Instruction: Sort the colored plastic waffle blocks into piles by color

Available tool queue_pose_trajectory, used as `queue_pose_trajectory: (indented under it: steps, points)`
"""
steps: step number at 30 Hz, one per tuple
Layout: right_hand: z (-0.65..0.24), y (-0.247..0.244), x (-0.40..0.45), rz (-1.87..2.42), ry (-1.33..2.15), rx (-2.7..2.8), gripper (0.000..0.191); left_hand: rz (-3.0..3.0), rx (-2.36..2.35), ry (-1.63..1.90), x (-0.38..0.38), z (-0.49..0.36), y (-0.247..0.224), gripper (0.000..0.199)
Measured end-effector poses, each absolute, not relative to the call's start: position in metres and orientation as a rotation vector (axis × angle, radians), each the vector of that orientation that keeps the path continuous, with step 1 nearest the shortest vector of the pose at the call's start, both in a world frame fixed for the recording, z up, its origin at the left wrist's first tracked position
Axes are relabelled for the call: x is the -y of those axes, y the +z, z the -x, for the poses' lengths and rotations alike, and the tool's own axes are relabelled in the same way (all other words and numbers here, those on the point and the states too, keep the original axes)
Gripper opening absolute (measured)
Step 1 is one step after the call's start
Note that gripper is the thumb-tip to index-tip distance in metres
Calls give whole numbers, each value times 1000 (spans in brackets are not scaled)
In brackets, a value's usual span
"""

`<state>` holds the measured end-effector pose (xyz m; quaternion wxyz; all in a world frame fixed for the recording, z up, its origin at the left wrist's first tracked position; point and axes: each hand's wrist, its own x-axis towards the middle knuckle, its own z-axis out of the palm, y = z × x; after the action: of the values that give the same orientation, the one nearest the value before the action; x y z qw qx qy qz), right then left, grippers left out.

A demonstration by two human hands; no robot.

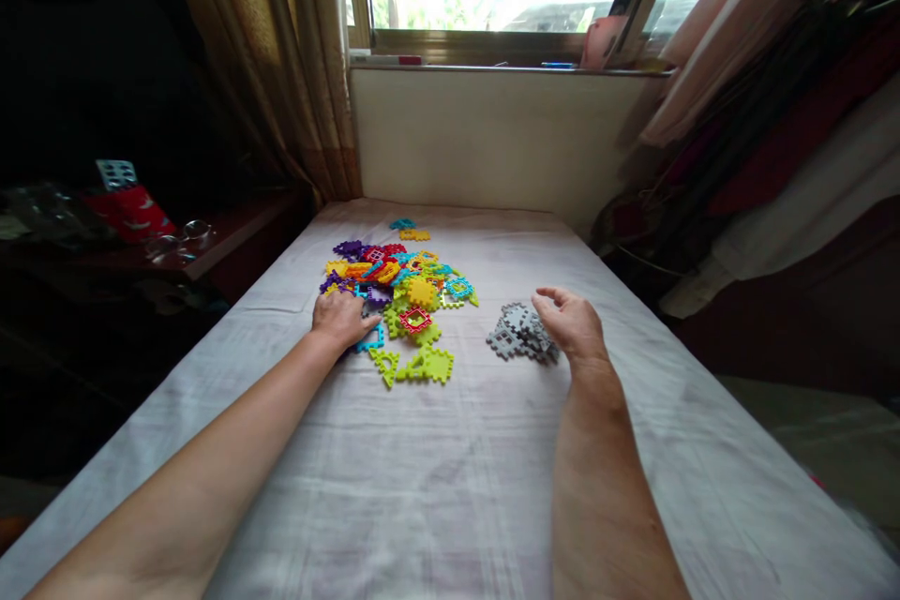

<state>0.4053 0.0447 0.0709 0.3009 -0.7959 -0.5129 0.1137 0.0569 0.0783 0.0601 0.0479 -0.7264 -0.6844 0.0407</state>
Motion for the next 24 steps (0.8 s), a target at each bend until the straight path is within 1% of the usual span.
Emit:
queue_pose_trajectory:
  steps: [4,9,12,14,18,21,24]
  points:
    - [-403,71,-45,2111,307,1363,38,2157,2185,160,-93,-66,55,54]
    - [-405,74,-43,2105,320,1371,39,2204,2227,181,-89,-56,65,46]
    - [-403,76,-43,2086,338,1384,39,2262,2221,142,-79,-39,72,45]
    - [-398,77,-44,2051,381,1415,37,2355,2195,-17,-71,-30,73,45]
    - [-370,78,-46,1902,566,1573,32,2595,2112,-572,-49,-36,62,46]
    - [-336,75,-44,1757,787,1721,36,2706,2007,-869,-30,-62,46,47]
    - [-305,69,-41,1632,949,1843,42,2722,1842,-1057,-17,-90,31,46]
